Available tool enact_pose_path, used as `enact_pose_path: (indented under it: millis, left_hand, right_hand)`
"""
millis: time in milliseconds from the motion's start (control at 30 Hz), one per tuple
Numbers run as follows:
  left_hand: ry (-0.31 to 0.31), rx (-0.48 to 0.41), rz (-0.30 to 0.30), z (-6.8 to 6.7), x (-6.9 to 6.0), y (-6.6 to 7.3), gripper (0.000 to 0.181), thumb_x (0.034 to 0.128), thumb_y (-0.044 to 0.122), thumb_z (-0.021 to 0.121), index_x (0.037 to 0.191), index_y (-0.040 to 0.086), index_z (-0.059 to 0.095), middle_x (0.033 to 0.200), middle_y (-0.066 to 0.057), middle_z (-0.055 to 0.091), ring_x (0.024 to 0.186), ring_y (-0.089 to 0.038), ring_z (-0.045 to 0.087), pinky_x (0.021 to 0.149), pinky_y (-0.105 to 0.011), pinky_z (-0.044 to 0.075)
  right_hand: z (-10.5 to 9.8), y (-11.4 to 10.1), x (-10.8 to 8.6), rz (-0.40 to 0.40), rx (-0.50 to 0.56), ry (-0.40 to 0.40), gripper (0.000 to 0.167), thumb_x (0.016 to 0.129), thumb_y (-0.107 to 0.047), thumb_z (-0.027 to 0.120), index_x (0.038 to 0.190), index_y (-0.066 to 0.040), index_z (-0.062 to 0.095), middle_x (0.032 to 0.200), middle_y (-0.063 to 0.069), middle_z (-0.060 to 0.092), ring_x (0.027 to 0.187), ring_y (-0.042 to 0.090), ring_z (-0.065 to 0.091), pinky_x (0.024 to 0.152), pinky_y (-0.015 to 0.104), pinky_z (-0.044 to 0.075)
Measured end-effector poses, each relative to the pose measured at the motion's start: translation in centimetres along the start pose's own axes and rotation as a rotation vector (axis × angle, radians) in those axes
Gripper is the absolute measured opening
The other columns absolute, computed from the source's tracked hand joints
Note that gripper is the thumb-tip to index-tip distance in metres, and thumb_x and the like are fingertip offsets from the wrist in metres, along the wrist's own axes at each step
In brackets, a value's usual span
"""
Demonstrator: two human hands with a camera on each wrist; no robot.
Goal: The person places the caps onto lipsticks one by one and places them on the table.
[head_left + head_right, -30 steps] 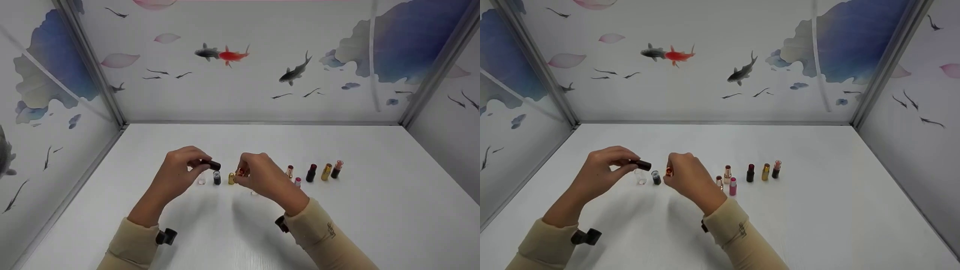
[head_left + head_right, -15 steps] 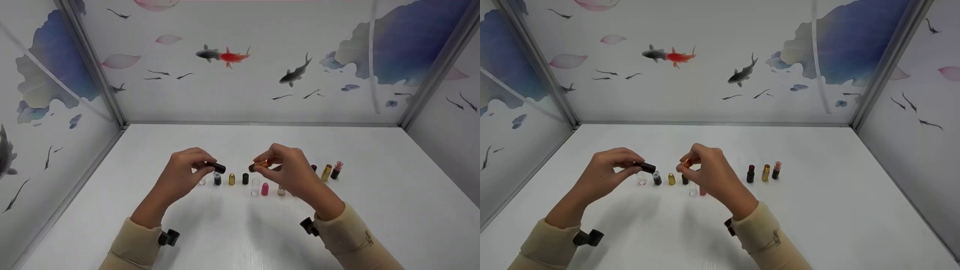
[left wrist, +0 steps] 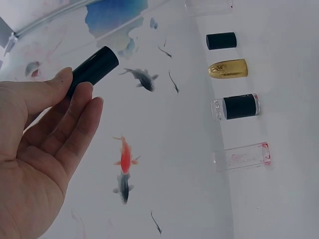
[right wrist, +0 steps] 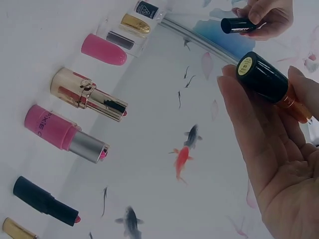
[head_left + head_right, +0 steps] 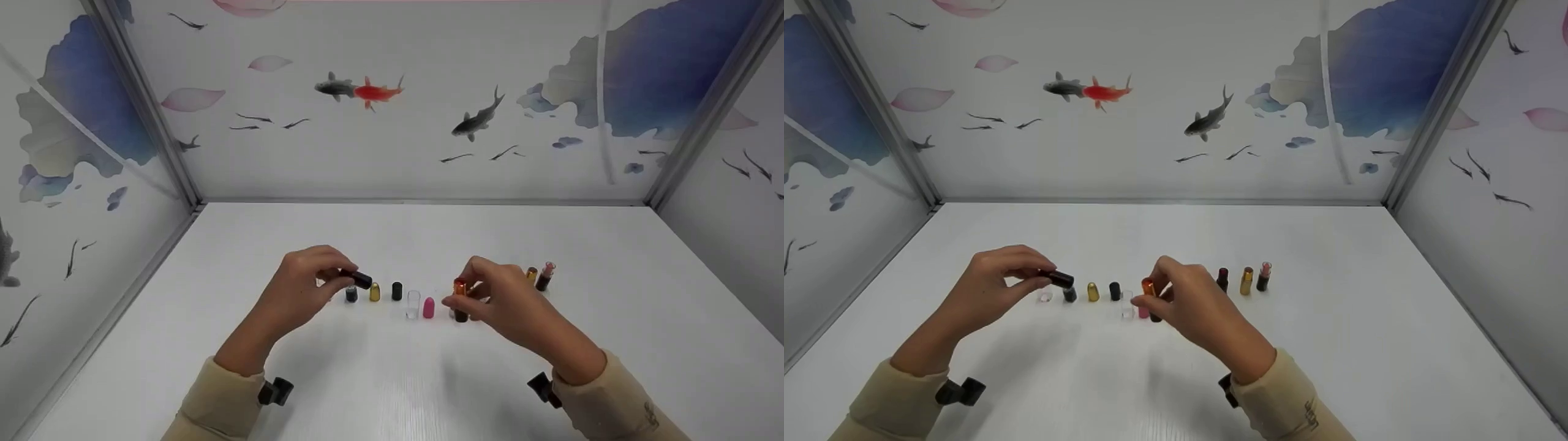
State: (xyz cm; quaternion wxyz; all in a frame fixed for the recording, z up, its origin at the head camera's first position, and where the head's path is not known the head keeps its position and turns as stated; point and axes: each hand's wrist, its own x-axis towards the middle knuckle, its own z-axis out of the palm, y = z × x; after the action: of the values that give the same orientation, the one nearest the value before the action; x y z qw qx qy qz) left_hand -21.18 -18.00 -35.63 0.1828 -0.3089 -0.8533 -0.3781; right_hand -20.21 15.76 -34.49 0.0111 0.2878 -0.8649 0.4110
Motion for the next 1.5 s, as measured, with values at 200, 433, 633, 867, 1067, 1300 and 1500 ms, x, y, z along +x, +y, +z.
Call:
enact_pose_path:
  millis: [200, 433, 633, 867, 1067, 1300, 1500]
  left_hand:
    - [0.004, -0.019, 0.013, 0.0, 0.0, 0.6, 0.019, 0.0886, -0.004, 0.084, 0.104, 0.008, 0.082, 0.103, 0.005, 0.076, 0.089, -0.009, 0.074, 0.079, -0.027, 0.062]
    - [-0.013, -0.106, 0.039, 0.3, 0.2, 1.3, 0.021, 0.0894, -0.006, 0.082, 0.106, 0.008, 0.082, 0.104, 0.004, 0.076, 0.084, -0.010, 0.074, 0.077, -0.029, 0.063]
    - [-0.021, -0.126, 0.054, 0.6, 0.2, 1.9, 0.022, 0.0892, -0.006, 0.083, 0.106, 0.009, 0.082, 0.104, 0.005, 0.076, 0.084, -0.010, 0.073, 0.077, -0.029, 0.063]
    - [-0.016, -0.145, 0.105, 1.1, 0.2, 2.0, 0.020, 0.0903, -0.002, 0.083, 0.105, 0.010, 0.082, 0.103, 0.005, 0.076, 0.083, -0.009, 0.072, 0.079, -0.029, 0.063]
    - [0.007, -0.187, 0.144, 1.4, 0.3, 1.9, 0.021, 0.0893, -0.005, 0.083, 0.106, 0.009, 0.082, 0.105, 0.004, 0.076, 0.086, -0.011, 0.072, 0.080, -0.029, 0.063]
    - [0.013, -0.257, 0.109, 2.0, 0.2, 2.1, 0.024, 0.0902, -0.004, 0.082, 0.110, 0.010, 0.082, 0.110, 0.004, 0.076, 0.090, -0.013, 0.073, 0.081, -0.030, 0.063]
    - [-0.006, -0.314, 0.066, 2.6, 0.2, 2.4, 0.023, 0.0914, -0.002, 0.082, 0.110, 0.011, 0.083, 0.111, 0.005, 0.076, 0.091, -0.014, 0.074, 0.080, -0.032, 0.064]
  right_hand:
    - [0.1, -0.2, 0.1, 0.025, -0.040, -0.017, 0.023, 0.096, -0.019, 0.082, 0.106, -0.007, 0.065, 0.092, -0.001, 0.074, 0.082, 0.013, 0.073, 0.066, 0.026, 0.062]
    - [0.1, -0.2, 0.1, -0.009, -0.108, -0.003, 0.020, 0.091, -0.015, 0.087, 0.103, -0.012, 0.072, 0.091, -0.008, 0.074, 0.081, 0.010, 0.070, 0.069, 0.026, 0.061]
    - [0.3, -0.1, 0.0, -0.102, -0.144, 0.016, 0.018, 0.086, -0.013, 0.091, 0.096, -0.014, 0.075, 0.091, -0.011, 0.075, 0.084, 0.005, 0.071, 0.076, 0.026, 0.062]
    - [0.5, -0.2, -0.1, -0.132, -0.208, 0.023, 0.021, 0.085, -0.004, 0.090, 0.102, -0.014, 0.081, 0.094, -0.011, 0.076, 0.084, 0.003, 0.071, 0.073, 0.024, 0.061]
    - [0.7, -0.5, -0.3, -0.173, -0.333, 0.082, 0.023, 0.084, -0.006, 0.092, 0.102, -0.016, 0.083, 0.094, -0.010, 0.077, 0.081, 0.002, 0.068, 0.072, 0.023, 0.060]
    - [1.2, -0.8, -0.4, -0.211, -0.437, 0.147, 0.022, 0.083, -0.010, 0.094, 0.102, -0.017, 0.084, 0.093, -0.009, 0.077, 0.077, 0.002, 0.066, 0.068, 0.022, 0.058]
    - [1.5, -0.8, -0.5, -0.248, -0.456, 0.170, 0.022, 0.082, -0.012, 0.094, 0.101, -0.016, 0.085, 0.089, -0.008, 0.076, 0.073, 0.002, 0.065, 0.064, 0.022, 0.057]
